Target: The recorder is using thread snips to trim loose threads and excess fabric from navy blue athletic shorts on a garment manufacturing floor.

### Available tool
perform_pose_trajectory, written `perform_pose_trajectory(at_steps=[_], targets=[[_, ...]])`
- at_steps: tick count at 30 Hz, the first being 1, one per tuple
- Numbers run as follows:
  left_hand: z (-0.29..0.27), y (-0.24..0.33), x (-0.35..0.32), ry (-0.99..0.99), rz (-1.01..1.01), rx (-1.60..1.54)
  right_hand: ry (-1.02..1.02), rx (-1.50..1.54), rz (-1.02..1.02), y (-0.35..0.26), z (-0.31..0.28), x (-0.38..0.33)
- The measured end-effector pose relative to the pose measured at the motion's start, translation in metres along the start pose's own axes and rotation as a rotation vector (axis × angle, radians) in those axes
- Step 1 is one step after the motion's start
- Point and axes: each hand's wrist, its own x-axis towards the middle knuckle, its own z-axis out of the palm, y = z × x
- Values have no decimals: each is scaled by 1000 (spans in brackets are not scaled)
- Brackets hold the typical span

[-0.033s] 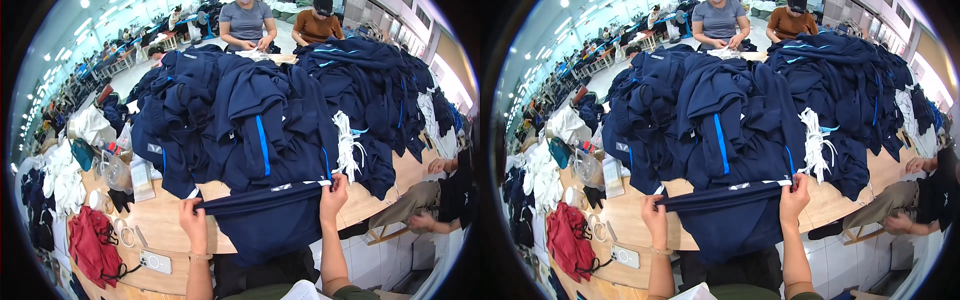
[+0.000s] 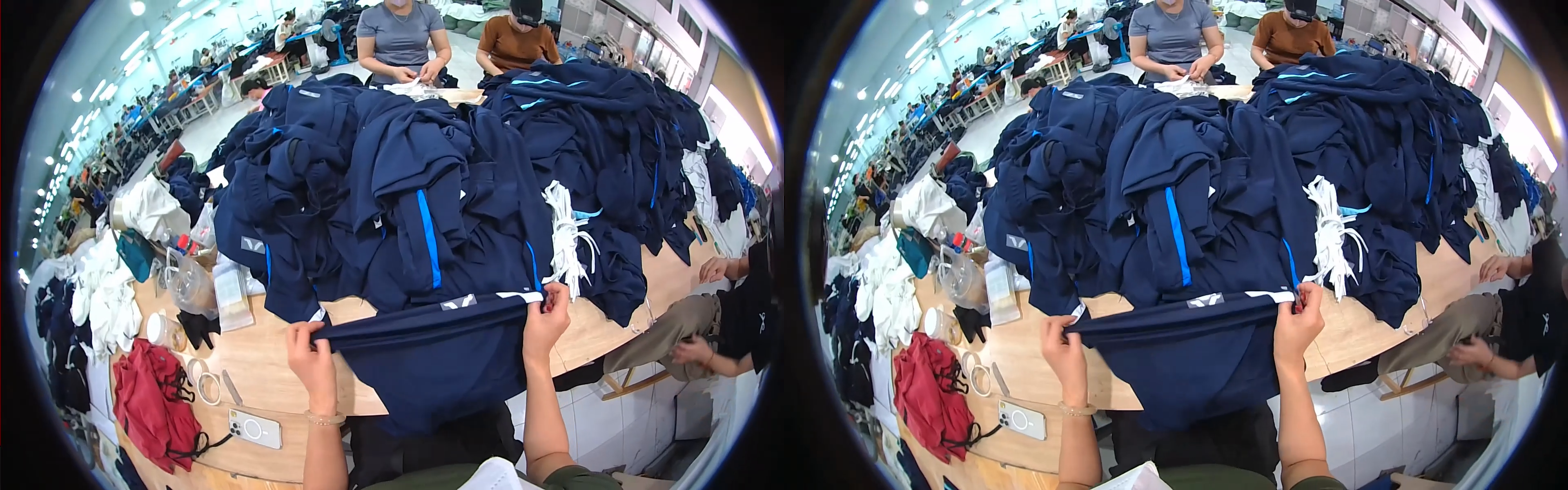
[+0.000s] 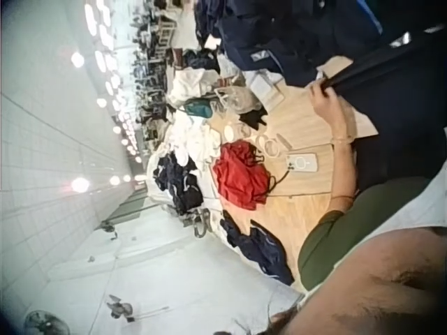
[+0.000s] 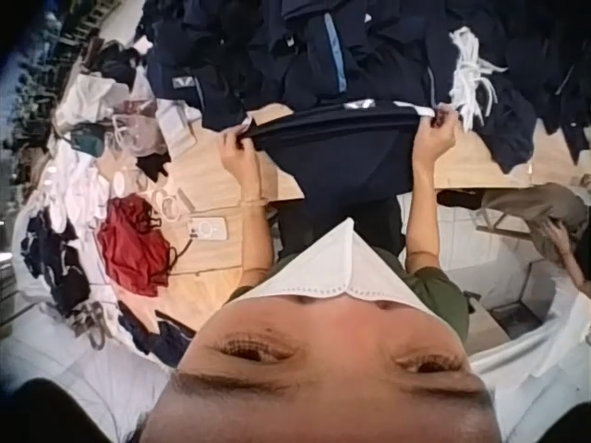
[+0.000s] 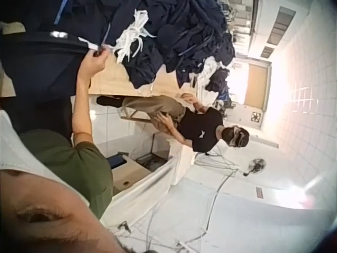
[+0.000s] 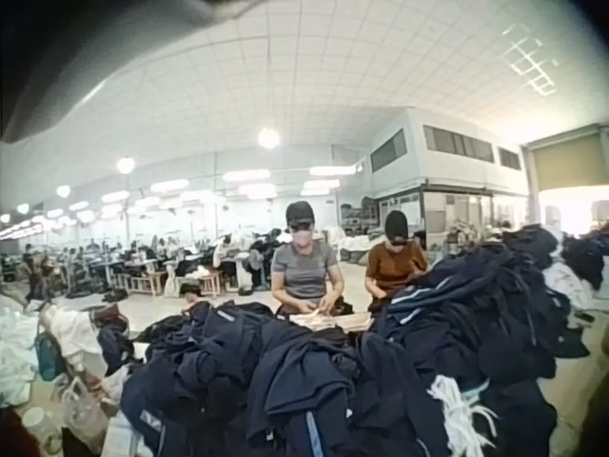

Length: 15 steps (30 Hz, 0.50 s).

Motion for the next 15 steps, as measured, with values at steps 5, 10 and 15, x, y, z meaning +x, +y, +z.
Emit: perform_pose_trajectory(at_steps=[5, 10, 15], targets=[[-16, 50, 69, 113, 98, -284, 35, 372, -81, -50, 16, 63], [-21, 125, 139, 314, 175, -556, -119, 919, 74, -146, 34, 130], [44, 116, 121, 28, 315, -690, -134, 1117, 199, -122, 66, 119]])
